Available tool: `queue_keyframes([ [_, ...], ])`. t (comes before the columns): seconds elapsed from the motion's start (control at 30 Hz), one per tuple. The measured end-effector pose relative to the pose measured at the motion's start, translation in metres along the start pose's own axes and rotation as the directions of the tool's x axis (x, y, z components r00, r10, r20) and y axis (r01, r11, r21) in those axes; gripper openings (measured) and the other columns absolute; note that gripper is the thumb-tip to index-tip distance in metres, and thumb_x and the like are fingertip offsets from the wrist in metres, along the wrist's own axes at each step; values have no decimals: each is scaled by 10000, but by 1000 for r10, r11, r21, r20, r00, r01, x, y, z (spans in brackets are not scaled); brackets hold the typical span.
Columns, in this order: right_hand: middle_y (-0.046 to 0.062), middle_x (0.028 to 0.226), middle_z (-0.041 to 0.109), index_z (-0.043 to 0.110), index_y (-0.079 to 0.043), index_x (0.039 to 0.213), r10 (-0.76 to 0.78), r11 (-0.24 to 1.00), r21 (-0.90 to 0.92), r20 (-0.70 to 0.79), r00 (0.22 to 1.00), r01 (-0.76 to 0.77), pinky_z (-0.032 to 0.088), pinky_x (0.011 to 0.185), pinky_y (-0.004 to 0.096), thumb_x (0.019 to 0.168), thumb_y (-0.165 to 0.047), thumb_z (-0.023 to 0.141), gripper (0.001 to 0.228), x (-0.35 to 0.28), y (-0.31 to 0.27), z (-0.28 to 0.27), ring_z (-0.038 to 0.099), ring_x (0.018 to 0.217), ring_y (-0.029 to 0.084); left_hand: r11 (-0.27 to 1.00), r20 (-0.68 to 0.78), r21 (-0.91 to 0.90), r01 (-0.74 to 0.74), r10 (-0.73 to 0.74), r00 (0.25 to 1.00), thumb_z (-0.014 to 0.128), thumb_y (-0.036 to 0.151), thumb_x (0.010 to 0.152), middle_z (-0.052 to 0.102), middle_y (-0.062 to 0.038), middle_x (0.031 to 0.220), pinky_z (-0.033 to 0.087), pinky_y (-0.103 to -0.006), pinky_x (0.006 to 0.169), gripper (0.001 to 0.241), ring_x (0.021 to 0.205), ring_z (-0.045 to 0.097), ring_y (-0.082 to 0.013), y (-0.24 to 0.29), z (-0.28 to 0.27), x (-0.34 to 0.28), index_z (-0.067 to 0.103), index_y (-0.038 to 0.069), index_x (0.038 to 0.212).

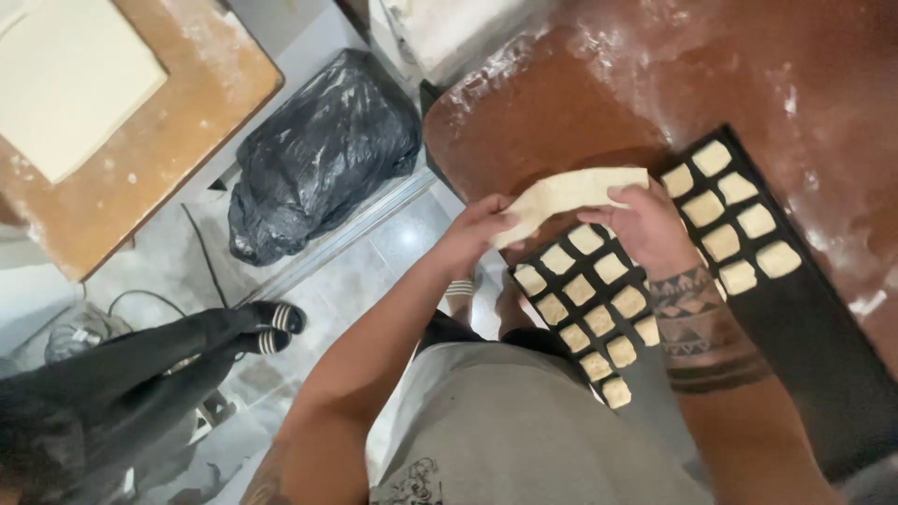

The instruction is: The person carries a tray filled with square dough pieces and hands it to another person. They then retrieve an empty black tray and begin placing individual pieces of dough onto it in neat rows, filling the tray completely.

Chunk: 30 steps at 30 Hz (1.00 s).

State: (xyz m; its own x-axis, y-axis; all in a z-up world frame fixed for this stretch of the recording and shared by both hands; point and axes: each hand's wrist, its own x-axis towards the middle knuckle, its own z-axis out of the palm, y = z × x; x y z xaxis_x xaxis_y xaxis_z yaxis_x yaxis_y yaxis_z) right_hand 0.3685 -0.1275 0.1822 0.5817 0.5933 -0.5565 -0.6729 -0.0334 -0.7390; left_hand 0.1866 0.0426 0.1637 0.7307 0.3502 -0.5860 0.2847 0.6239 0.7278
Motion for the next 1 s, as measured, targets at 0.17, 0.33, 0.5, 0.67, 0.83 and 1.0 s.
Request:
queue_keyframes([
  [0.17,190,1113,772,646,-97,1139,-43,980,196,132,990,16,668,754,548,855,-155,625,290,-99,21,-40,776,960,356,825,499,-441,354,-103,861,500,664,977,747,-187,1103,626,-330,632,682,950,748,-294,-43,-5,-52,643,29,1183],
  [0.33,303,1001,727,650,38,1202,106,944,-302,-106,989,-134,619,680,586,816,-144,675,427,-180,35,-28,752,753,396,720,919,-206,663,-91,384,312,547,1104,228,-228,1681,654,-510,769,759,1347,390,-616,-39,31,-101,21,176,1700],
  [0.5,237,732,743,708,-4,1173,34,839,-508,-311,950,-196,567,587,409,814,-103,770,378,-244,13,-3,732,582,304,696,968,-57,716,-136,210,378,521,1066,348,-240,1628,680,-481,695,728,1254,507,-627,-61,25,-96,157,183,1672],
  [0.67,195,627,695,757,-47,1171,-11,803,-566,-325,945,-185,561,587,356,796,-92,843,387,-283,32,-13,680,575,252,703,981,11,711,-145,128,497,550,1015,487,-261,1519,659,-437,582,852,1129,641,-500,-109,16,-90,147,135,1672],
  [0.83,191,925,737,783,-74,1068,29,569,-820,-57,998,-64,525,687,473,826,-251,820,302,-305,39,-36,704,808,352,624,987,87,777,-160,18,483,405,1018,595,-281,913,527,-296,475,708,669,608,-327,-128,7,-102,251,125,1626],
  [1.0,264,1119,719,711,-60,1230,-8,414,-901,-141,990,-125,537,860,592,904,-326,723,421,-303,54,-86,684,1007,529,745,974,55,665,-185,127,531,526,990,576,-300,866,512,-295,465,726,596,626,-332,-125,12,-109,317,223,1614],
])
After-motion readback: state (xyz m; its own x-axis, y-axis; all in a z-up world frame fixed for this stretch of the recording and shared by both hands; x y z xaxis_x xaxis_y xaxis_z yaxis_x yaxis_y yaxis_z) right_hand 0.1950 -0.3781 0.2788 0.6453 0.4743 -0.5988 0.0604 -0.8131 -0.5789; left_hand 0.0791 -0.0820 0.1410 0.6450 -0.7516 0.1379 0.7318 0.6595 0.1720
